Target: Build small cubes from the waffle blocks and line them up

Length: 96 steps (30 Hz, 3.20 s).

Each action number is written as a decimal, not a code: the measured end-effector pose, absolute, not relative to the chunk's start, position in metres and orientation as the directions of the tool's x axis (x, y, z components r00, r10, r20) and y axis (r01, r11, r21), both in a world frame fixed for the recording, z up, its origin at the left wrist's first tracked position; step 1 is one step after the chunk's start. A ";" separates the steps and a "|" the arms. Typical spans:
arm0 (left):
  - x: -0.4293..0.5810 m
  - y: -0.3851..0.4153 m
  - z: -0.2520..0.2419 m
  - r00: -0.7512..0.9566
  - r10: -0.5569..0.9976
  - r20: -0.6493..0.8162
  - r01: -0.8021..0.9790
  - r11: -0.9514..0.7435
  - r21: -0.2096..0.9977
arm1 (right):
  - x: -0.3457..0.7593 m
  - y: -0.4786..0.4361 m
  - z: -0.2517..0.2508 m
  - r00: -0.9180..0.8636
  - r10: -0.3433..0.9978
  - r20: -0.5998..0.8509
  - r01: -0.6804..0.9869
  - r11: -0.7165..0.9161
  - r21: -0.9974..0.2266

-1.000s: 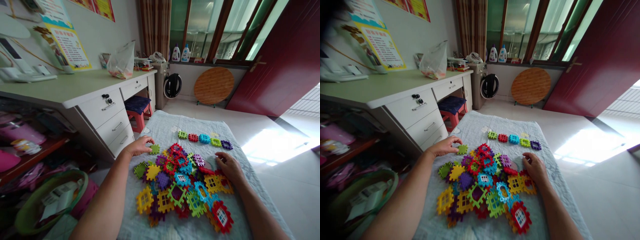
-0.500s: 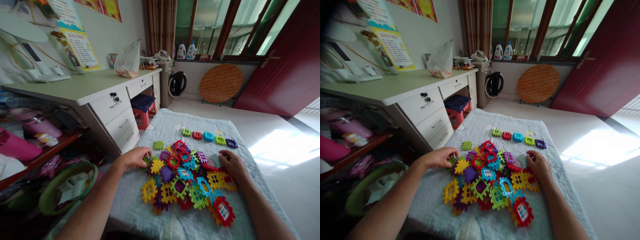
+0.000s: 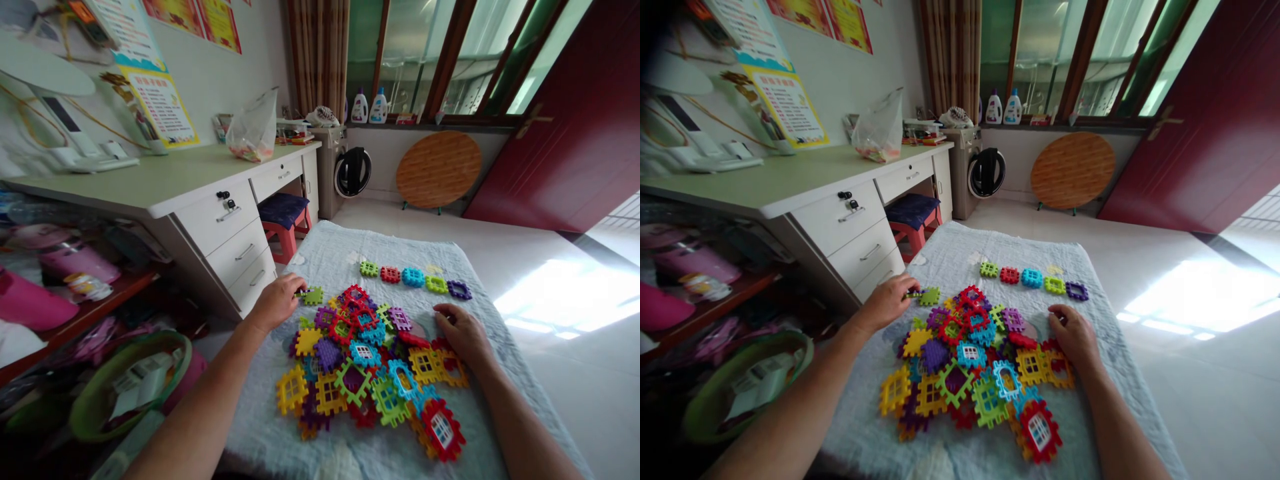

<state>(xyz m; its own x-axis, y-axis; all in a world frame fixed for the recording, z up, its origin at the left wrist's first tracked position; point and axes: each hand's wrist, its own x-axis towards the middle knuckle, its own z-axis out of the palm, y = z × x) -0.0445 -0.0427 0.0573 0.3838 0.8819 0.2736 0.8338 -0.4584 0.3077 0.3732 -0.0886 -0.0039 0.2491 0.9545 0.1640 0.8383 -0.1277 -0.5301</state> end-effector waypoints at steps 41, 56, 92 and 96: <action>-0.051 -0.045 0.026 0.363 0.914 0.179 0.709 -0.396 0.583 | 0.369 -0.088 -0.001 0.255 0.949 0.183 0.860 -0.136 -0.491; -0.030 -0.029 0.007 0.313 0.912 0.265 0.787 -0.405 0.465 | 0.369 -0.087 -0.002 0.273 0.945 0.181 0.849 -0.148 -0.507; -0.023 -0.040 0.005 0.285 0.924 0.255 0.834 -0.370 0.409 | 0.369 -0.081 -0.004 0.281 0.946 0.162 0.840 -0.161 -0.518; -0.021 -0.042 0.008 0.251 0.940 0.232 0.865 -0.325 0.383 | 0.369 -0.084 -0.004 0.276 0.945 0.177 0.836 -0.145 -0.529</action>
<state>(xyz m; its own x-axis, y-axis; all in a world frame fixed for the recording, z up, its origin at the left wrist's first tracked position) -0.0213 -0.0417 0.0081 0.2508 0.9398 0.2320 0.8646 -0.3252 0.3829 0.3687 -0.0838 -0.0040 0.2755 0.9449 0.1769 0.8363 -0.1448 -0.5289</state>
